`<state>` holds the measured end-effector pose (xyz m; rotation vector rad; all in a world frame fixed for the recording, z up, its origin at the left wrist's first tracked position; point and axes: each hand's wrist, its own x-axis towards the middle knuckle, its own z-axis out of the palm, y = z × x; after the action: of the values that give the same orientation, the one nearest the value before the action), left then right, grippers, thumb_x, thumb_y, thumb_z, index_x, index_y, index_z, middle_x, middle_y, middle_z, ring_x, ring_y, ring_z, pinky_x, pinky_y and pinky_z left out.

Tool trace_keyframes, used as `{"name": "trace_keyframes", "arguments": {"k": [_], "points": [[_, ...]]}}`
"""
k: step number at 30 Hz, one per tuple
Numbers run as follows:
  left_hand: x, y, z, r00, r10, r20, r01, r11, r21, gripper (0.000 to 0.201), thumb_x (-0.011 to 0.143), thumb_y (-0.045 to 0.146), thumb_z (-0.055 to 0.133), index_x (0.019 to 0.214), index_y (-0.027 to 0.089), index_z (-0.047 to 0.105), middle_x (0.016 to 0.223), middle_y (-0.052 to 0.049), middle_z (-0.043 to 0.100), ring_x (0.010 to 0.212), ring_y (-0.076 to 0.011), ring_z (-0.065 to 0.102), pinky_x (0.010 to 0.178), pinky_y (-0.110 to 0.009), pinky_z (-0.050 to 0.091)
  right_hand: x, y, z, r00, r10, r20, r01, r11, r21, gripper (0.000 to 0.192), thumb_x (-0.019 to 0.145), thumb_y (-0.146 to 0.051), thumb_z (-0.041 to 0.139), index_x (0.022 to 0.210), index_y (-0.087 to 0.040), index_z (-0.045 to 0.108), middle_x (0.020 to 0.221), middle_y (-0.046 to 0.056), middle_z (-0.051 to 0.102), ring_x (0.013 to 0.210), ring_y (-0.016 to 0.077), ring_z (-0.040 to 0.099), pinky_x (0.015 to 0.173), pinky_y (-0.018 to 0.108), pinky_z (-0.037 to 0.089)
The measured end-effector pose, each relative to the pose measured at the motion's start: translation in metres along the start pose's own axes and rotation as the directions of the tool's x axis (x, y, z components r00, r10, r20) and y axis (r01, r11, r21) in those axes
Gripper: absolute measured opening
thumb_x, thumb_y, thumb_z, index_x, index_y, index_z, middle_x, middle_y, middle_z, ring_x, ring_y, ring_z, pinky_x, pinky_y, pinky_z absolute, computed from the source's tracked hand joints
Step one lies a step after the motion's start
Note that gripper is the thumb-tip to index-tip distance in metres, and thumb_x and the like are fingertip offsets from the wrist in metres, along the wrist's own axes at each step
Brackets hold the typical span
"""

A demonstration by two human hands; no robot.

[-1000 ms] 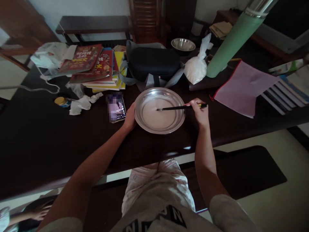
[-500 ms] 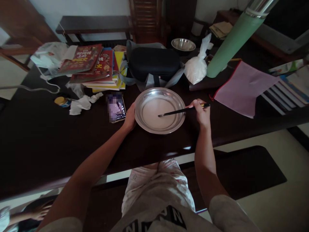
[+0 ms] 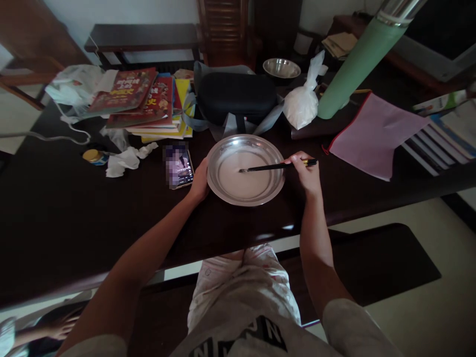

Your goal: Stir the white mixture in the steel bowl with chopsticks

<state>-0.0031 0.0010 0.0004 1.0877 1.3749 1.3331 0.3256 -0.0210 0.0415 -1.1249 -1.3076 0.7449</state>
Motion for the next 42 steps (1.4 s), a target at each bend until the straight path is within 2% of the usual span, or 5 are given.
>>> {"name": "trace_keyframes", "arguments": {"k": [19, 24, 29, 35, 42], "points": [[0.006, -0.011, -0.002, 0.996, 0.067, 0.057, -0.066, 0.998, -0.010, 0.036, 0.099, 0.053, 0.059, 0.104, 0.024, 0.080, 0.128, -0.008, 0.082, 0.133, -0.0296, 0.071, 0.120, -0.041, 0.052, 0.000, 0.001, 0.000, 1.000, 0.000, 0.024, 0.000, 1.000, -0.016, 0.054, 0.082, -0.079, 0.080, 0.069, -0.027, 0.075, 0.065, -0.001, 0.076, 0.068, 0.0208, 0.078, 0.073, 0.036, 0.063], [0.011, -0.020, -0.007, 0.992, 0.100, 0.082, -0.101, 0.995, 0.017, 0.043, 0.101, 0.060, 0.058, 0.111, 0.024, 0.081, 0.124, -0.008, 0.083, 0.129, -0.0289, 0.072, 0.114, -0.042, 0.056, 0.001, 0.002, -0.003, 0.996, -0.001, -0.088, 0.000, 1.000, -0.011, 0.058, 0.086, -0.080, 0.076, 0.065, -0.027, 0.069, 0.059, -0.003, 0.071, 0.063, 0.0198, 0.076, 0.071, 0.036, 0.063], [0.013, -0.026, -0.009, 0.990, 0.120, 0.080, -0.124, 0.991, 0.049, 0.043, 0.103, 0.060, 0.055, 0.111, 0.027, 0.080, 0.122, -0.007, 0.082, 0.125, -0.0282, 0.074, 0.110, -0.041, 0.058, 0.000, 0.001, 0.000, 0.999, 0.003, 0.035, -0.003, 1.000, -0.006, 0.054, 0.082, -0.079, 0.080, 0.068, -0.027, 0.073, 0.064, -0.002, 0.075, 0.067, 0.0202, 0.078, 0.074, 0.036, 0.064], [0.014, -0.026, -0.009, 0.981, 0.172, 0.093, -0.180, 0.979, 0.093, 0.040, 0.104, 0.058, 0.056, 0.110, 0.026, 0.080, 0.119, -0.007, 0.082, 0.126, -0.0282, 0.073, 0.112, -0.042, 0.056, 0.001, 0.001, -0.002, 0.995, 0.005, -0.100, -0.005, 1.000, 0.006, 0.058, 0.085, -0.080, 0.076, 0.064, -0.027, 0.068, 0.057, -0.003, 0.070, 0.060, 0.0194, 0.075, 0.071, 0.036, 0.063], [0.011, -0.022, -0.007, 0.985, 0.147, 0.095, -0.154, 0.985, 0.077, 0.035, 0.102, 0.052, 0.058, 0.108, 0.025, 0.080, 0.123, -0.008, 0.082, 0.126, -0.0286, 0.073, 0.113, -0.042, 0.055, 0.001, 0.001, -0.001, 1.000, 0.006, 0.001, -0.006, 0.999, -0.035, 0.056, 0.082, -0.081, 0.078, 0.070, -0.027, 0.073, 0.065, -0.001, 0.075, 0.071, 0.0217, 0.079, 0.076, 0.037, 0.064]]}}
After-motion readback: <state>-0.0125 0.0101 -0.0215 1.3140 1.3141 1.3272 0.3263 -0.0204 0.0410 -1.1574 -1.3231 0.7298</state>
